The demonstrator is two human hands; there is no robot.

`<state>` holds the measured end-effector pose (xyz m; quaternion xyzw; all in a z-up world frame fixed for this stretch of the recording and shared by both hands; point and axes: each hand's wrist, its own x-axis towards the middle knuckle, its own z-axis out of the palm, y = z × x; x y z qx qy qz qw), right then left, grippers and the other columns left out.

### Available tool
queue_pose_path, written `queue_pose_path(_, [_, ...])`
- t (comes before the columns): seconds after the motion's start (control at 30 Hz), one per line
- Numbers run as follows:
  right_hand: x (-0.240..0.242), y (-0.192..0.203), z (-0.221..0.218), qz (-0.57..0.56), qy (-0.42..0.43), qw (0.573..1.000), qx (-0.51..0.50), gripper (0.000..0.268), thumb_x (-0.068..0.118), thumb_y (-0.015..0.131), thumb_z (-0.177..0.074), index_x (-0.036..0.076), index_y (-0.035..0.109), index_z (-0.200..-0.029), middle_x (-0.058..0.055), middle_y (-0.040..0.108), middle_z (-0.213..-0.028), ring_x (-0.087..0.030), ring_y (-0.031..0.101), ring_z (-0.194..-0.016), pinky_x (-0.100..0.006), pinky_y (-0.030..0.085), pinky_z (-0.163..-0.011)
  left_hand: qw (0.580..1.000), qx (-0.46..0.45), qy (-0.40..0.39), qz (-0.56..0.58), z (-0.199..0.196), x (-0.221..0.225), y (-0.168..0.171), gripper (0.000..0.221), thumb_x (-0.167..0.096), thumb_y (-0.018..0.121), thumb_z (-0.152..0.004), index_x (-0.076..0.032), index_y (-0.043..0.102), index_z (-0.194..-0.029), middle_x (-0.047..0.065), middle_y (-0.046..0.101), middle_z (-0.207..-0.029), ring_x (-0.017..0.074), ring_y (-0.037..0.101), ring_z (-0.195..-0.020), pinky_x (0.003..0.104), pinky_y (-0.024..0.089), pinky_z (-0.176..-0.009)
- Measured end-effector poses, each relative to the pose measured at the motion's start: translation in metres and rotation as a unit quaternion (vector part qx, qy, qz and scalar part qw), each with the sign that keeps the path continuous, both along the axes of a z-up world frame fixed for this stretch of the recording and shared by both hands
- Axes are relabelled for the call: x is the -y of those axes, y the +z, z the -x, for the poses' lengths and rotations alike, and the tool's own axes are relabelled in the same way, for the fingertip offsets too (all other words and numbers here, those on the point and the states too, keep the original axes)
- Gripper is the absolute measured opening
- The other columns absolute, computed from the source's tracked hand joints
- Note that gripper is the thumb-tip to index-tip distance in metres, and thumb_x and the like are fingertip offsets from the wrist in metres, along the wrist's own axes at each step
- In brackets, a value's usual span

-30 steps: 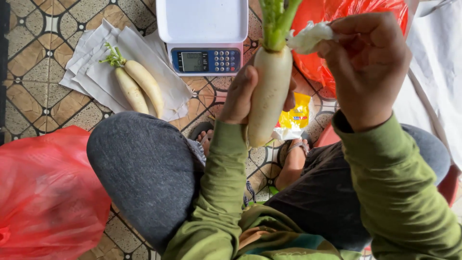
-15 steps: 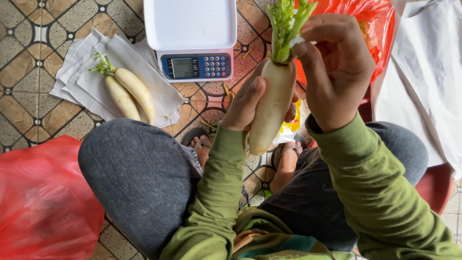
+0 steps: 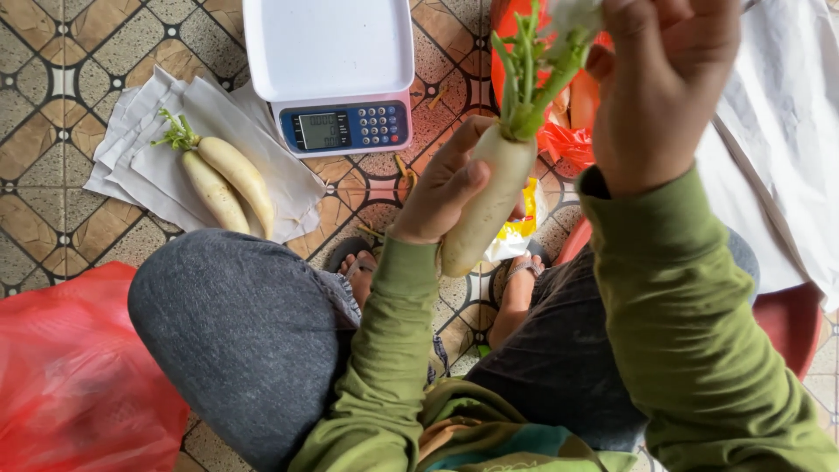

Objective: Trimming the green tops off radishes with scissors and wiping them clean with a tissue.

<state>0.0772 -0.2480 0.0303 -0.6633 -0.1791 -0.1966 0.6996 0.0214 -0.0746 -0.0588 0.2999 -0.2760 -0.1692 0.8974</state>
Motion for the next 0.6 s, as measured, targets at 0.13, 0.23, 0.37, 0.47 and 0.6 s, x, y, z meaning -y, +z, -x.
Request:
queue_pose_path(0.13, [0.018, 0.015, 0.015, -0.014, -0.045, 0.996, -0.073, 0.022, 0.004, 0.063, -0.121, 0.022, 0.056, -0.131, -0.004, 0.050, -0.103, -0.019, 0.057, -0.090, -0.040, 0.057, -0.075, 0.988, 0.074, 0.103, -0.084, -0.002, 0.001, 0.004, 0.042, -0.043, 0.064, -0.106, -0.012, 0.047, -0.129, 0.012, 0.060, -0.117, 0.0225, 0.066, -0.079, 0.035, 0.063, -0.066])
queue_pose_path(0.23, [0.013, 0.029, 0.028, 0.041, -0.010, 0.997, -0.065, 0.024, 0.001, 0.059, -0.122, 0.016, 0.052, -0.139, -0.008, 0.051, -0.115, -0.022, 0.061, -0.099, -0.043, 0.068, -0.084, 0.959, 0.117, 0.199, -0.163, -0.005, 0.000, 0.000, 0.043, -0.044, 0.065, -0.104, -0.014, 0.049, -0.128, 0.008, 0.060, -0.112, 0.0155, 0.061, -0.073, 0.026, 0.057, -0.056])
queue_pose_path(0.37, [0.003, 0.030, 0.035, 0.210, 0.026, 0.977, -0.025, 0.021, -0.023, 0.058, -0.114, -0.003, 0.053, -0.113, -0.012, 0.054, -0.098, -0.016, 0.048, -0.085, -0.028, 0.041, -0.077, 0.903, 0.151, 0.291, -0.276, -0.001, -0.005, 0.007, 0.044, -0.036, 0.071, -0.098, -0.013, 0.048, -0.128, 0.014, 0.057, -0.121, 0.0194, 0.064, -0.078, 0.022, 0.057, -0.048])
queue_pose_path(0.47, [0.009, 0.027, 0.028, 0.199, 0.011, 0.980, -0.015, 0.016, -0.023, 0.060, -0.114, -0.007, 0.058, -0.115, -0.020, 0.065, -0.103, -0.023, 0.067, -0.091, -0.031, 0.058, -0.084, 0.902, 0.152, 0.299, -0.273, -0.002, -0.004, 0.003, 0.049, -0.042, 0.071, -0.098, -0.012, 0.050, -0.131, 0.013, 0.058, -0.123, 0.0193, 0.064, -0.083, 0.022, 0.058, -0.053])
queue_pose_path(0.6, [0.009, 0.016, 0.017, 0.161, -0.024, 0.986, -0.031, 0.018, -0.021, 0.062, -0.110, -0.004, 0.059, -0.111, -0.017, 0.064, -0.098, -0.020, 0.062, -0.084, -0.030, 0.054, -0.077, 0.895, 0.142, 0.304, -0.294, 0.001, -0.002, 0.005, 0.052, -0.040, 0.073, -0.098, -0.013, 0.049, -0.135, 0.012, 0.059, -0.126, 0.0215, 0.067, -0.100, 0.025, 0.063, -0.069])
